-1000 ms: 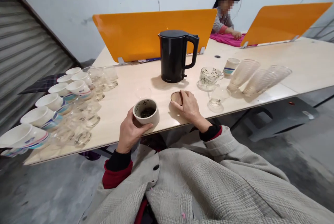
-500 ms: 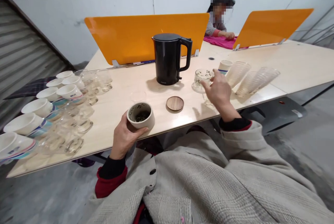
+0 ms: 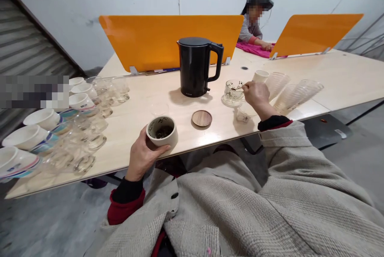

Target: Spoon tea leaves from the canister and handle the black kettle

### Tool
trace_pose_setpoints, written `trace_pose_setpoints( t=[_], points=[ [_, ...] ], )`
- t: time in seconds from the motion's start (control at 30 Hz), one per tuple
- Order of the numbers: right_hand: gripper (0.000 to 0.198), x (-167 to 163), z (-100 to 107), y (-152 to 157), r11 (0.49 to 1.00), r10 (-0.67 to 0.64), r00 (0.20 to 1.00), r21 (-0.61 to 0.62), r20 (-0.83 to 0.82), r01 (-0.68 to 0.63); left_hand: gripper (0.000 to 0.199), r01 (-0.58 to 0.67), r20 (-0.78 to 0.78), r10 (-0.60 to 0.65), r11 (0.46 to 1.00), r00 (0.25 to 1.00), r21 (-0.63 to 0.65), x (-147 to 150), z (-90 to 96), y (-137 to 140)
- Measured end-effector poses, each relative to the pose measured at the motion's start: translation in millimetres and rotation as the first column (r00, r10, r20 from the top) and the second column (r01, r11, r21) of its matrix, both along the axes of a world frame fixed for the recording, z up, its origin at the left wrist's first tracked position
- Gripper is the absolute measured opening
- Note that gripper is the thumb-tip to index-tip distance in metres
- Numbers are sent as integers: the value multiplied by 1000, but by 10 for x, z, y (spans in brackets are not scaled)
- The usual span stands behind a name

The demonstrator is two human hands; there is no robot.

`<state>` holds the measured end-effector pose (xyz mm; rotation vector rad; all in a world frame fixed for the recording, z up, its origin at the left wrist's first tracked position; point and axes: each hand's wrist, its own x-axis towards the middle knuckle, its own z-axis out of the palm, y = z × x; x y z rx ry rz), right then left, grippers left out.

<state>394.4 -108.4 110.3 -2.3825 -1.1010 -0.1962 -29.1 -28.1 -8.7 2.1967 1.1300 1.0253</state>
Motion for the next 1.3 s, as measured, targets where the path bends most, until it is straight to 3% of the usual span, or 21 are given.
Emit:
trace_pose_setpoints(
  t=[0.07, 0.13, 0.2, 0.27, 0.33, 0.37, 0.5, 0.67, 0.83, 1.13, 1.23, 1.3],
  points=[
    [38, -6, 30, -79, 996, -54, 998, 79, 38, 51, 96, 7, 8, -7, 1000, 1000, 5, 4, 18, -9],
    [25, -50, 62, -172, 967, -65, 996, 249, 61, 47, 95, 24, 20, -24, 1000, 1000, 4, 9, 36, -20],
    [18, -161, 93, -264, 867, 8, 1000, 498, 14, -14, 94, 46, 36, -46, 999, 998, 7, 14, 45, -28],
    [16, -356, 127, -355, 716, 149, 986, 696, -75, -55, 93, 53, 49, -53, 999, 997, 10, 15, 41, -34],
    [16, -620, 172, -450, 608, 319, 938, 788, -133, -95, 95, 48, 59, -48, 999, 997, 14, 12, 25, -39],
    [14, -764, 198, -499, 586, 409, 897, 802, -166, -119, 97, 47, 65, -48, 999, 997, 16, 9, 14, -41],
    [15, -1298, 284, -670, 591, 606, 746, 784, -278, -188, 100, 68, 93, -70, 997, 993, 21, -1, -17, -57],
    [14, -1718, 182, -628, 645, 703, 645, 651, -299, -401, 100, 65, 104, -65, 998, 992, 3, 3, -1, -76],
    [15, -1975, -58, -349, 588, 802, 514, 558, -305, -585, 98, 76, 101, -75, 997, 992, -11, -1, 39, -101],
    [20, -2165, -191, -149, 510, 860, 462, 376, -217, -774, 99, 81, 87, -79, 996, 993, -22, -12, 49, -118],
    [21, -2171, -202, -140, 521, 850, 436, 360, -294, -774, 97, 72, 84, -70, 997, 994, -18, -9, 58, -124],
    [21, -2158, -196, -141, 558, 821, 431, 372, -373, -742, 95, 70, 75, -68, 997, 995, -22, -4, 67, -127]
  ],
)
